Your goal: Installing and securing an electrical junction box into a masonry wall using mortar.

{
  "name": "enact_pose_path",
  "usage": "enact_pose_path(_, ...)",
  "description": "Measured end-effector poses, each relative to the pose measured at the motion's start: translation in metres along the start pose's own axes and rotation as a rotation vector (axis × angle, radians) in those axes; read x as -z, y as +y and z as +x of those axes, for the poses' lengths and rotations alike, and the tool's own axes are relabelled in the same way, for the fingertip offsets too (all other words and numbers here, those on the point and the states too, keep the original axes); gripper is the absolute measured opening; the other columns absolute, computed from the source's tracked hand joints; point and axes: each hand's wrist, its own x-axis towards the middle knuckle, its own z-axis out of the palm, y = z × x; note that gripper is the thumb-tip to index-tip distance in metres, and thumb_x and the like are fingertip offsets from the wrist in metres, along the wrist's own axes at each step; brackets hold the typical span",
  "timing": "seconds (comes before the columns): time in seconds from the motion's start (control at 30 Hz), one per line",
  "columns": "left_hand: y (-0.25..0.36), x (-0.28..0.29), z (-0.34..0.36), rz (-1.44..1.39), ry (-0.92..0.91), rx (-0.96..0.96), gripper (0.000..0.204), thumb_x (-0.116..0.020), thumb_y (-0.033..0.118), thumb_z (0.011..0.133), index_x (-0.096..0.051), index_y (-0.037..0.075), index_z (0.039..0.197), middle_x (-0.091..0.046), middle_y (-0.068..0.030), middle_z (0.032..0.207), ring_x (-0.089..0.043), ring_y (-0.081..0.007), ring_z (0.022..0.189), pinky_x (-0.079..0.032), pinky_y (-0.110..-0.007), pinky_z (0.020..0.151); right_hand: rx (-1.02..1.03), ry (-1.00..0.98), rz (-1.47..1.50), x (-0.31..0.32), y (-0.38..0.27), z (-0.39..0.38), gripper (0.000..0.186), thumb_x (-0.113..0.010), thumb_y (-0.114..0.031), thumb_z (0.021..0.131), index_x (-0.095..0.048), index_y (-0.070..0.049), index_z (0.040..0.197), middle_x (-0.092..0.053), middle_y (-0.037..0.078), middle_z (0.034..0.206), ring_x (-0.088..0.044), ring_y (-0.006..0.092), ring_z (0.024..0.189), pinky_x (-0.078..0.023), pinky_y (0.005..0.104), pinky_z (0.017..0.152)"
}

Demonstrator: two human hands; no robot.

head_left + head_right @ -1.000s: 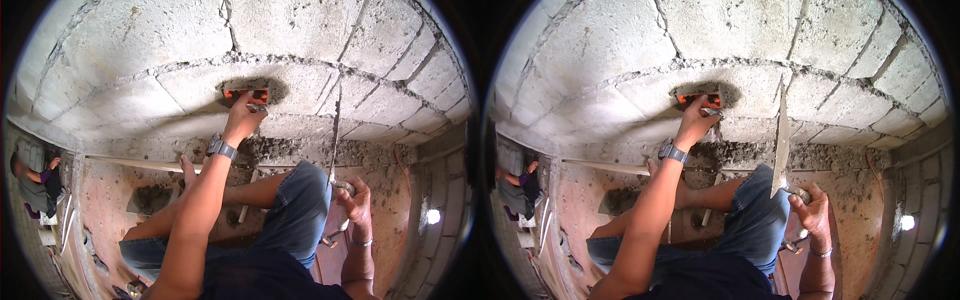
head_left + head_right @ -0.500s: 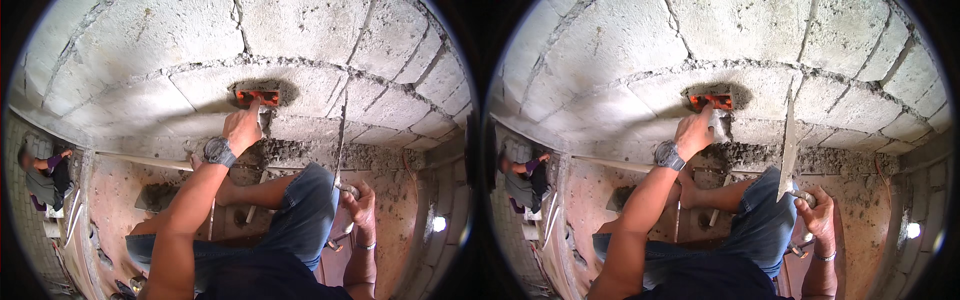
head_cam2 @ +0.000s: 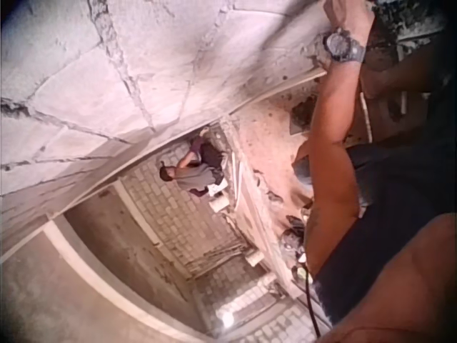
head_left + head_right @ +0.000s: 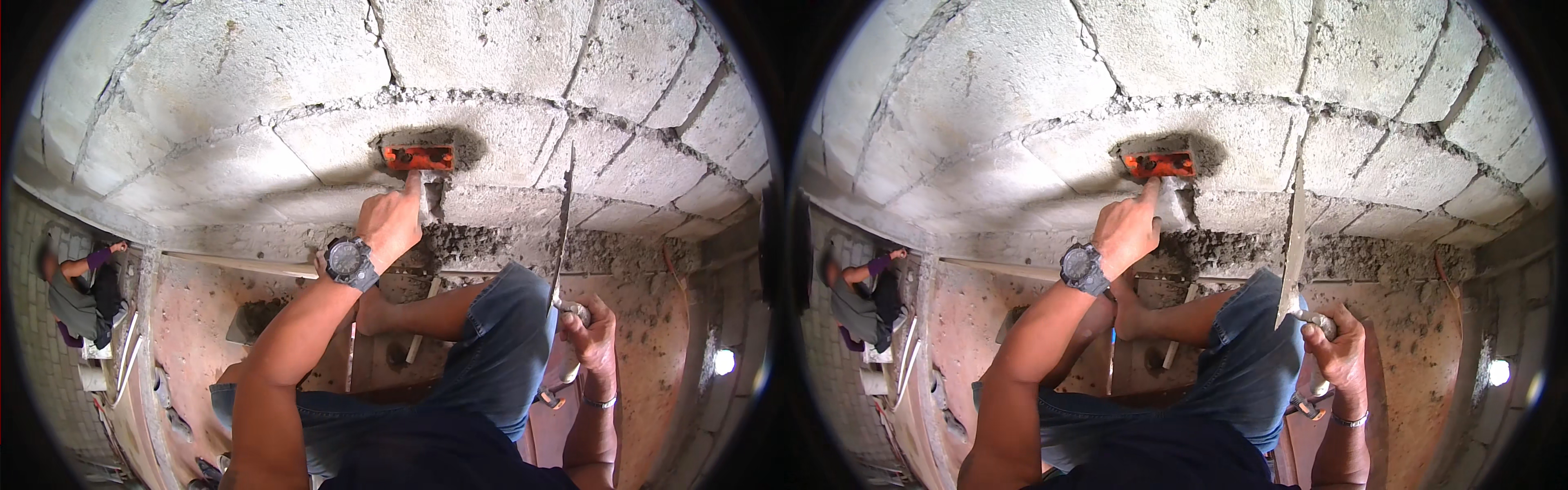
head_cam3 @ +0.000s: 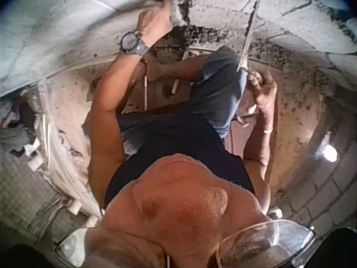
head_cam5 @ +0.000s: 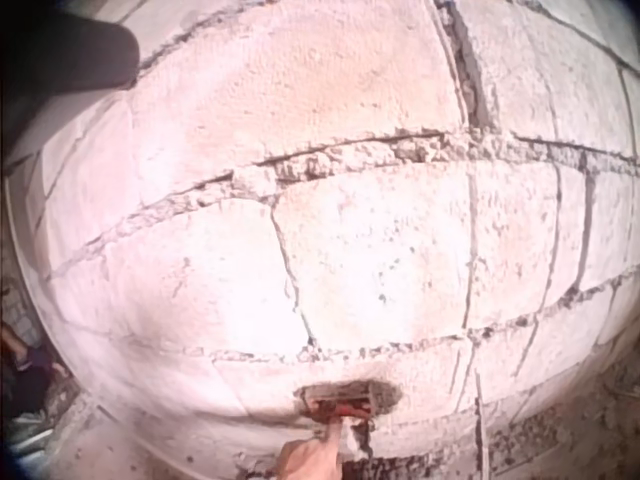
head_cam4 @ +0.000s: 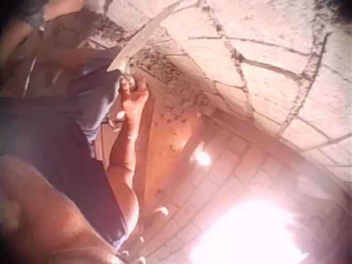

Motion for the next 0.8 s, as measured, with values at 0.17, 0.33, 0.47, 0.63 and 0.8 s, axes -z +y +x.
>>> enact_pose_path(0.17, 0.006, -0.007, 0.005, -0.186, 0.083, 0.169, 0.074, -0.064, 0.015, 0.075, -0.03, -0.012, 0.135, -0.062, -0.0266, 0.068, -0.063, -0.0426, 0.067, -0.051, -0.048, 0.064, 0.028, -0.007, 0.039, -0.002, 0.003, 0.0, 0.03, -0.071, -0.027, 0.083, -0.06, 0.0, 0.089, -0.058, 0.001, 0.062, -0.053, 0.0075, 0.055, -0.042, 0.0223, 0.051)
enact_pose_path(0.33, 0.002, -0.022, 0.017, -0.322, 0.142, 0.249, 0.08, -0.069, 0.017, 0.074, -0.028, -0.012, 0.136, -0.062, -0.0274, 0.07, -0.063, -0.0432, 0.07, -0.05, -0.047, 0.064, 0.053, -0.006, 0.056, -0.004, 0.001, -0.001, 0.028, -0.072, -0.025, 0.083, -0.061, 0.0, 0.089, -0.058, 0.001, 0.062, -0.053, 0.0069, 0.055, -0.042, 0.022, 0.051)
enact_pose_path(0.47, -0.002, -0.026, 0.024, -0.372, 0.138, 0.277, 0.082, -0.067, 0.016, 0.075, -0.023, -0.009, 0.14, -0.065, -0.0257, 0.08, -0.065, -0.0399, 0.074, -0.052, -0.047, 0.064, 0.023, -0.007, 0.048, -0.005, 0.001, -0.001, 0.028, -0.072, -0.026, 0.083, -0.061, 0.0, 0.088, -0.058, 0.001, 0.062, -0.053, 0.0068, 0.055, -0.043, 0.022, 0.051)
enact_pose_path(0.63, 0.0, -0.024, 0.019, -0.303, 0.104, 0.255, 0.079, -0.069, 0.018, 0.074, -0.029, -0.004, 0.139, -0.065, -0.0257, 0.079, -0.065, -0.0407, 0.074, -0.051, -0.048, 0.064, 0.01, -0.015, 0.031, -0.006, 0.002, 0.0, 0.028, -0.072, -0.025, 0.083, -0.06, 0.0, 0.088, -0.058, 0.001, 0.062, -0.054, 0.0068, 0.055, -0.043, 0.022, 0.051)
enact_pose_path(0.8, 0.0, -0.018, 0.029, -0.273, 0.157, 0.262, 0.073, -0.069, 0.017, 0.074, -0.034, -0.003, 0.135, -0.065, -0.0245, 0.077, -0.065, -0.0399, 0.074, -0.05, -0.048, 0.062, 0.016, -0.026, 0.064, -0.007, 0.003, 0.001, 0.029, -0.072, -0.025, 0.083, -0.059, 0.0, 0.089, -0.058, 0.001, 0.062, -0.054, 0.0069, 0.056, -0.043, 0.022, 0.051)
